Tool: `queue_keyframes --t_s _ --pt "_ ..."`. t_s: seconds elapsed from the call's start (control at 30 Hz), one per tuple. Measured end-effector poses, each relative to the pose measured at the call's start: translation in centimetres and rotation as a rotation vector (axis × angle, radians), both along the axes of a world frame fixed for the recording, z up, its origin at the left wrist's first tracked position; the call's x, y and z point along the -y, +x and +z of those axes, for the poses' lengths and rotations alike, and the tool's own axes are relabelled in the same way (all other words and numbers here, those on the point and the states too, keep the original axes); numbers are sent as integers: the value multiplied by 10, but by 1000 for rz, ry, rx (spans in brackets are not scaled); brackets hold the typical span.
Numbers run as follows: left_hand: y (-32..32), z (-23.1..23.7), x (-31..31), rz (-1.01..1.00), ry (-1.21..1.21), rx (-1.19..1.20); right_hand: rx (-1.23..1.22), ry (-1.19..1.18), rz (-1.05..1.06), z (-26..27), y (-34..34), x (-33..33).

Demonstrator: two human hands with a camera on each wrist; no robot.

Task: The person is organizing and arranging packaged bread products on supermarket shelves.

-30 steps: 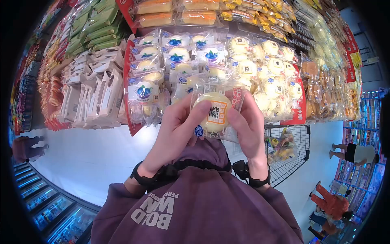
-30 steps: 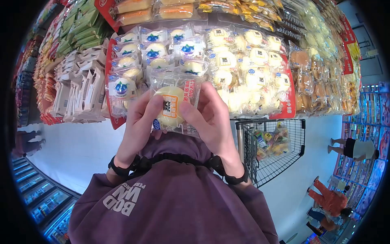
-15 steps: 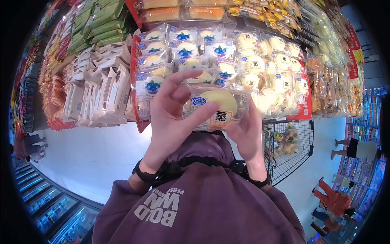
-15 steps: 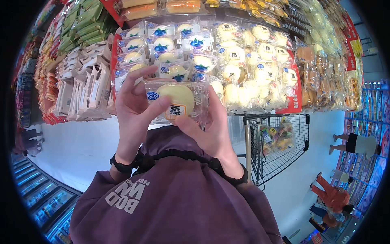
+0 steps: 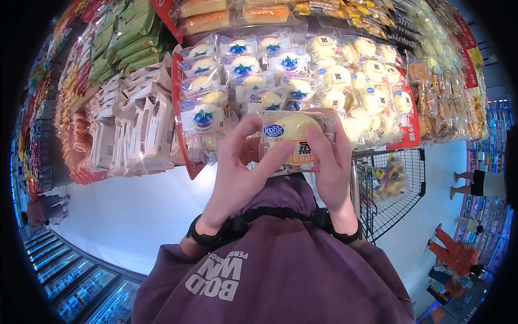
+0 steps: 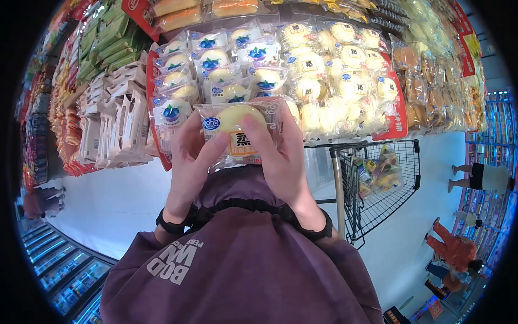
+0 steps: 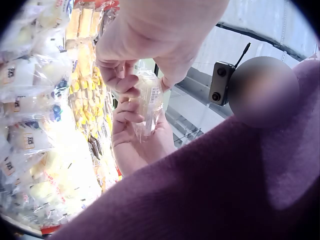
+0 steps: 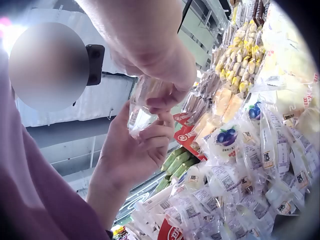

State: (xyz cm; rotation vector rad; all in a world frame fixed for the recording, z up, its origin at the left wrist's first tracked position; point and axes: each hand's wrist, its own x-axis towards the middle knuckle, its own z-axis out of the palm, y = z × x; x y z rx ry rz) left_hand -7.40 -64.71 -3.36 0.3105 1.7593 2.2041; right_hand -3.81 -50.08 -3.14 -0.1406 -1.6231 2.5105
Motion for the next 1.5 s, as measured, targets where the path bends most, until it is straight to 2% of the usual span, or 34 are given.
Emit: queue_keyframes --t_s 0.3,0.4,0.43,0.5,0.6,0.7,0.8,0.9,1.07,1.17,1.23,1.5 --pt "2 3 -8 -10 207 64 206 72 53 6 1 -8" --pt "1 1 -15 -19 199 98 200 100 -18 5 -1 -11" --pt "0 1 -15 -43 58 59 189 107 -22 5 0 -15" --pt "-2 5 -16 -87 -226 -29 159 118 -28 1 0 -24" --pt "-4 2 -31 3 41 -80 -3 192 5 -7 -2 -39" --pt "-10 7 -39 24 -6 -224 -191 380 2 -5 -6 -57" --pt "-18 10 -42 4 -104 -384 -216 555 27 8 -8 -75" --pt "-26 14 -54 13 -112 -544 -357 528 57 11 -13 -90" --pt "-29 11 -70 35 -152 -675 -450 508 36 6 -16 -107" --pt "-32 11 -79 44 -285 -801 -488 558 6 -1 -14 -116" --pt "-28 11 -83 66 -329 -838 -507 642 -11 -2 -14 -124" --pt "-28 20 -92 118 -392 -869 -548 656 -18 2 -17 -132"
